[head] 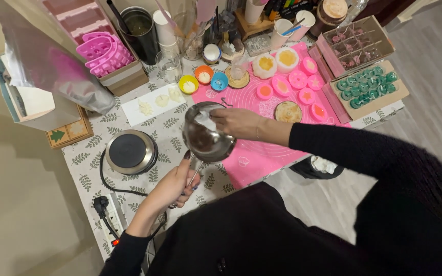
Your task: The person wipes a stainless steel pot with a paper towel, carries a tray of finished green candles to a side table, then scoops pink wax pieces from a container into a melting pot on a hot plate using a spoon.
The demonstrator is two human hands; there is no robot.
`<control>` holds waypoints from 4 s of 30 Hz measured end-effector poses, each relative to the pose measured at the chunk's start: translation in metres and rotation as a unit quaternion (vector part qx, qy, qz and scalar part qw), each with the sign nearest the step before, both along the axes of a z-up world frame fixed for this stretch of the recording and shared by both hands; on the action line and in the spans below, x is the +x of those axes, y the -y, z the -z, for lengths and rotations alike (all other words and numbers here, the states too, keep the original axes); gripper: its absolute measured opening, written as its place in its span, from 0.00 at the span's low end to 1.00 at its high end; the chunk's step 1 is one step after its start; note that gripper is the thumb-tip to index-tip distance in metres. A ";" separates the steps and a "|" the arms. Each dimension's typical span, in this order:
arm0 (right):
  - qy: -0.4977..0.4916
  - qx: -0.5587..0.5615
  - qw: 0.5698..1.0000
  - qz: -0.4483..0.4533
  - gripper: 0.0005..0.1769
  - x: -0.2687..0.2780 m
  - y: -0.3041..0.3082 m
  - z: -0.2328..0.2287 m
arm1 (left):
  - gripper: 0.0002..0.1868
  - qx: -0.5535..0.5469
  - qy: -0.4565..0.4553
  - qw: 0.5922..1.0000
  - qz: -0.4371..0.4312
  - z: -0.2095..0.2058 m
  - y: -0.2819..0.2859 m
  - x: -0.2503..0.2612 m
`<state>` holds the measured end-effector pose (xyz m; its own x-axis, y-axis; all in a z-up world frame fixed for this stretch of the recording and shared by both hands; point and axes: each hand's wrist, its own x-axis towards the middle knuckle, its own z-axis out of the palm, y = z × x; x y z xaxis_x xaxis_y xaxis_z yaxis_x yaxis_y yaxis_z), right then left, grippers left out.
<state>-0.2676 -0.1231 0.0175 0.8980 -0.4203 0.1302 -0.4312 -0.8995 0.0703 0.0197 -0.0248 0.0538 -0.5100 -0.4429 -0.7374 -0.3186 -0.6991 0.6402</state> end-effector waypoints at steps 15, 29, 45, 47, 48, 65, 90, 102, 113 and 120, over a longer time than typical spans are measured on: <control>-0.071 -0.131 0.989 0.026 0.15 0.018 -0.021 -0.054 | 0.34 0.015 -0.034 0.999 0.036 -0.014 0.006 0.008; 0.225 0.207 0.894 0.327 0.13 0.073 -0.045 0.003 | 0.37 0.033 -0.077 0.996 -0.030 0.015 -0.023 -0.012; 0.533 0.682 0.394 0.308 0.15 0.074 -0.051 -0.003 | 0.39 -0.188 0.148 0.970 -0.048 0.012 -0.015 -0.035; 0.558 0.660 0.396 0.310 0.15 0.079 -0.054 0.007 | 0.41 -0.265 0.144 0.952 -0.043 0.036 -0.017 -0.033; 0.581 0.637 0.400 0.311 0.14 0.079 -0.055 0.011 | 0.43 -0.341 0.139 0.929 -0.039 0.048 -0.018 -0.035; 0.499 0.461 0.666 0.307 0.12 0.077 -0.049 -0.012 | 0.40 -0.066 0.087 0.989 -0.101 0.015 0.005 -0.042; 0.158 0.223 0.949 0.155 0.08 -0.218 -0.088 -0.010 | 0.36 -0.042 0.072 0.994 0.069 -0.012 0.019 -0.209; 0.138 0.199 0.969 0.056 0.17 -0.295 -0.093 0.025 | 0.39 -0.027 0.106 0.984 0.144 -0.021 0.005 -0.278; 0.100 0.269 0.957 0.033 0.19 -0.285 -0.085 0.019 | 0.38 -0.038 0.086 0.986 0.135 -0.015 -0.005 -0.266; 0.067 0.156 0.985 -0.017 0.20 -0.290 -0.075 0.017 | 0.37 -0.040 0.071 0.991 0.103 -0.014 -0.005 -0.259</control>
